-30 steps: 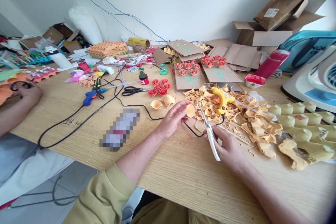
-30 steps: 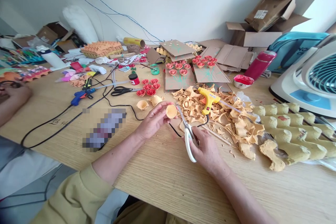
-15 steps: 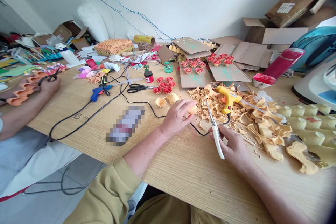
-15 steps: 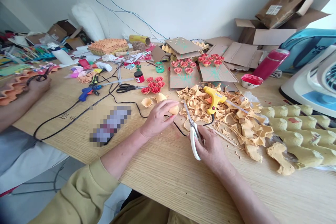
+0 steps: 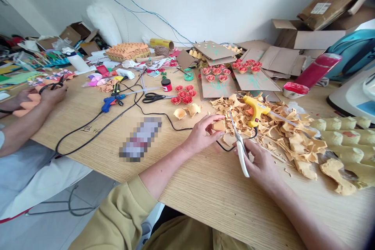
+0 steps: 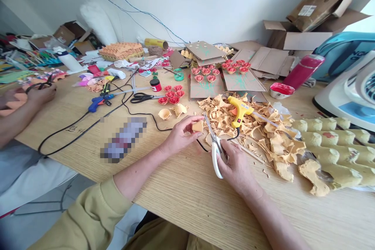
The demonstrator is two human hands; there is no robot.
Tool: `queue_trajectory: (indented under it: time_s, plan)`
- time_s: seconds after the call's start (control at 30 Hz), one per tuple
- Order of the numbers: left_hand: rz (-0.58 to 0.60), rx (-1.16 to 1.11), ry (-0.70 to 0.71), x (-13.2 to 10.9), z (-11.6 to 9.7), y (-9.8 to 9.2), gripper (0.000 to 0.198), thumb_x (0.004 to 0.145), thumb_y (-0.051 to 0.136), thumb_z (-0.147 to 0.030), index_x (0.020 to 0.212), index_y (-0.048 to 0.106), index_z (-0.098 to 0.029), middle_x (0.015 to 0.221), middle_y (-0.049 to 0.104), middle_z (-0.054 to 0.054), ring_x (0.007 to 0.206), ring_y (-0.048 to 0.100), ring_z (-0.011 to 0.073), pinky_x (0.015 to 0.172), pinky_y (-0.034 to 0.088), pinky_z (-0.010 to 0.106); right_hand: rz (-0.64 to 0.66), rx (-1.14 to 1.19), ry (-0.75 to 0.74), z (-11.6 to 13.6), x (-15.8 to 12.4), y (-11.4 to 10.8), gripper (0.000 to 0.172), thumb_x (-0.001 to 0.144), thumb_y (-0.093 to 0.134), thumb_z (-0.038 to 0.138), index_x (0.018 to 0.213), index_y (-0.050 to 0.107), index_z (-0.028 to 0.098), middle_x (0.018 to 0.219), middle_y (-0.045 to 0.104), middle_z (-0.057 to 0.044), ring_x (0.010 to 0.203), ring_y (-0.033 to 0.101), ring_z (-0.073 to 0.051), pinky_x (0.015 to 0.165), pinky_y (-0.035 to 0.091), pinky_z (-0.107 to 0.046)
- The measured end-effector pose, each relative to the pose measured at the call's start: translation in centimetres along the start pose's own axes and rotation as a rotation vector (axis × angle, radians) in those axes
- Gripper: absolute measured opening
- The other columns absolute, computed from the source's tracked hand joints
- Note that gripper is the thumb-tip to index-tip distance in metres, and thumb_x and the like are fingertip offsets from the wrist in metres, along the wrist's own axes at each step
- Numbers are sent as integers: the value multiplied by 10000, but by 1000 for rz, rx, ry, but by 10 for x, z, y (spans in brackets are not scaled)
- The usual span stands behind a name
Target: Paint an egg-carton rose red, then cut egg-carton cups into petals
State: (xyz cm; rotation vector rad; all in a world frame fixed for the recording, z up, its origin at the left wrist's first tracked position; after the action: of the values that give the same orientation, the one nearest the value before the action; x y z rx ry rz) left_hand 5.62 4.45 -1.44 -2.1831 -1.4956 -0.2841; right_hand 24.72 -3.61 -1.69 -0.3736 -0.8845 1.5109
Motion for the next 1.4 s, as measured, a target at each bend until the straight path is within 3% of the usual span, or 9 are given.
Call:
queue_trajectory:
  time_s: [0.13, 0.23, 0.37, 0.5, 0.77, 1.1, 1.4]
  plan:
    - [20, -332, -148, 1, 6, 3, 472, 800, 777, -392, 1211, 644, -200, 1245, 615, 106, 972, 678, 183, 863, 560, 314, -17, -17, -30, 2, 0, 0, 293, 950, 504, 412, 721, 446, 239, 651, 558, 14, 624, 524, -162, 677, 427, -311]
    - [28, -432, -215, 2, 7, 3, 499, 794, 783, -431, 1220, 641, -214, 1223, 626, 87, 851, 702, 145, 834, 550, 301, -17, -26, -42, 4, 1, 0, 313, 956, 493, 410, 706, 414, 240, 633, 548, 16, 613, 524, -162, 670, 427, -310]
    - [22, -469, -252, 1, 5, 0, 466, 855, 719, -449, 1261, 639, -237, 1166, 659, 78, 894, 706, 163, 715, 495, 231, -24, -34, -56, 3, 1, -1, 303, 958, 499, 401, 713, 422, 240, 641, 551, 18, 623, 530, -161, 673, 426, -303]
    - [23, -536, -291, 0, 3, 0, 449, 877, 696, -430, 1289, 632, -262, 1114, 679, 61, 939, 694, 161, 745, 481, 229, -29, -53, -64, 3, 0, -1, 280, 966, 493, 395, 738, 454, 238, 634, 524, 29, 616, 511, -156, 660, 406, -296]
    - [3, -625, -341, 0, 3, 0, 459, 818, 758, -370, 1248, 653, -246, 1194, 667, 60, 968, 675, 146, 781, 482, 233, -16, -71, -68, 5, 1, -1, 283, 957, 500, 393, 724, 474, 234, 612, 512, 33, 586, 481, -148, 641, 382, -293]
    - [-36, -670, -390, 1, 0, 0, 496, 732, 834, -392, 1159, 661, -209, 1212, 671, 75, 1020, 671, 186, 784, 517, 258, -46, -128, -54, 4, 4, -5, 253, 932, 494, 360, 716, 445, 238, 612, 506, 33, 565, 458, -136, 606, 366, -283]
    - [-41, -661, -383, 0, -2, 1, 480, 678, 876, -393, 1057, 668, -185, 1205, 641, 61, 902, 656, 130, 749, 551, 240, 11, -159, -95, 9, 3, -3, 206, 952, 499, 340, 775, 472, 238, 711, 595, 4, 659, 539, -158, 711, 411, -310]
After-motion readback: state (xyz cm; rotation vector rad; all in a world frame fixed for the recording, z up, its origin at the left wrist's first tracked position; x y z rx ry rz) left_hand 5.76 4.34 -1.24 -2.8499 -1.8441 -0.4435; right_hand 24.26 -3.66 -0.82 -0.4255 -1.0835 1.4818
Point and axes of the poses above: each hand's wrist, its own x-axis towards the middle knuckle, its own y-axis out of the palm, z = x × y, the point moved 3 cm from there along x, towards the middle knuckle
